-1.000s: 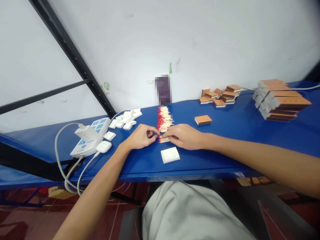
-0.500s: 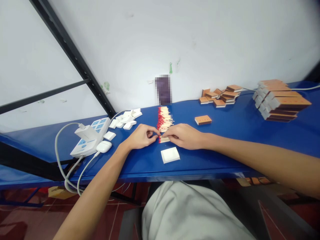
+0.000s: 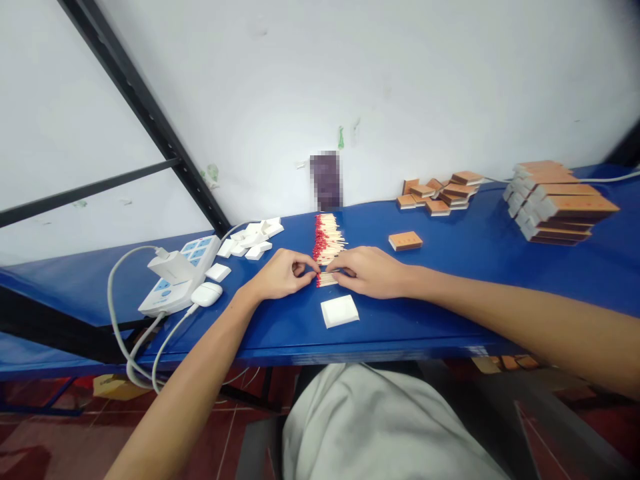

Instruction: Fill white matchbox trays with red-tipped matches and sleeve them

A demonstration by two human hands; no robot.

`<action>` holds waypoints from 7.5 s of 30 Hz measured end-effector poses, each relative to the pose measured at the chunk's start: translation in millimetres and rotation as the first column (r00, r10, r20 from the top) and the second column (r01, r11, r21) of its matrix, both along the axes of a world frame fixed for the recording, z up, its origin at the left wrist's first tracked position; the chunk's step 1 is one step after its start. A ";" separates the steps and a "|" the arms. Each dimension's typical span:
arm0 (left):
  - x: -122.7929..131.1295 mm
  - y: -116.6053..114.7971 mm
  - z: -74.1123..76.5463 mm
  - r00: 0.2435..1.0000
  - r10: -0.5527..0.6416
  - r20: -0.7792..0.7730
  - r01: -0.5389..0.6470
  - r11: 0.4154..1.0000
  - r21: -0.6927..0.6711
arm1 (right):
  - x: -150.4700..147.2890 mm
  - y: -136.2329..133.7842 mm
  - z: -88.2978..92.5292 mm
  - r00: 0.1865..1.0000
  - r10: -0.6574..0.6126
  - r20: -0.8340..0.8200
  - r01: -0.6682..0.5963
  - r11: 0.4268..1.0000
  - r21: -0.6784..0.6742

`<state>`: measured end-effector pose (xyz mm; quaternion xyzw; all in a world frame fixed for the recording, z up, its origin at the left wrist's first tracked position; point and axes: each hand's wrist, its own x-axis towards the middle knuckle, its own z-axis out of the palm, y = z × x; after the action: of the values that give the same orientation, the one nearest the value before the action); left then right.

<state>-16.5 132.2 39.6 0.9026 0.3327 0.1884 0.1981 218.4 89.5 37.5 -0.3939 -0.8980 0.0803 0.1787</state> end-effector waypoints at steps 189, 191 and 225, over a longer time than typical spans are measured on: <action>12.6 -114.7 -18.0 0.989 0.069 0.131 -0.108 0.942 0.319 | 6.7 6.6 0.8 0.977 -0.211 0.039 0.206 0.974 0.093; 12.3 -115.2 -17.8 0.990 0.081 0.119 -0.115 0.944 0.310 | 7.9 7.9 2.5 0.959 -0.278 0.050 0.272 0.957 0.099; 12.5 -116.5 -15.8 0.991 0.112 0.072 -0.127 0.957 0.262 | 7.7 18.2 -5.0 0.946 -0.288 0.146 0.284 0.958 0.052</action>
<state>-4.0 15.7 23.8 0.8936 0.3524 0.2686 0.0726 226.1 107.7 32.5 -0.5221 -0.8435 0.0099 0.1255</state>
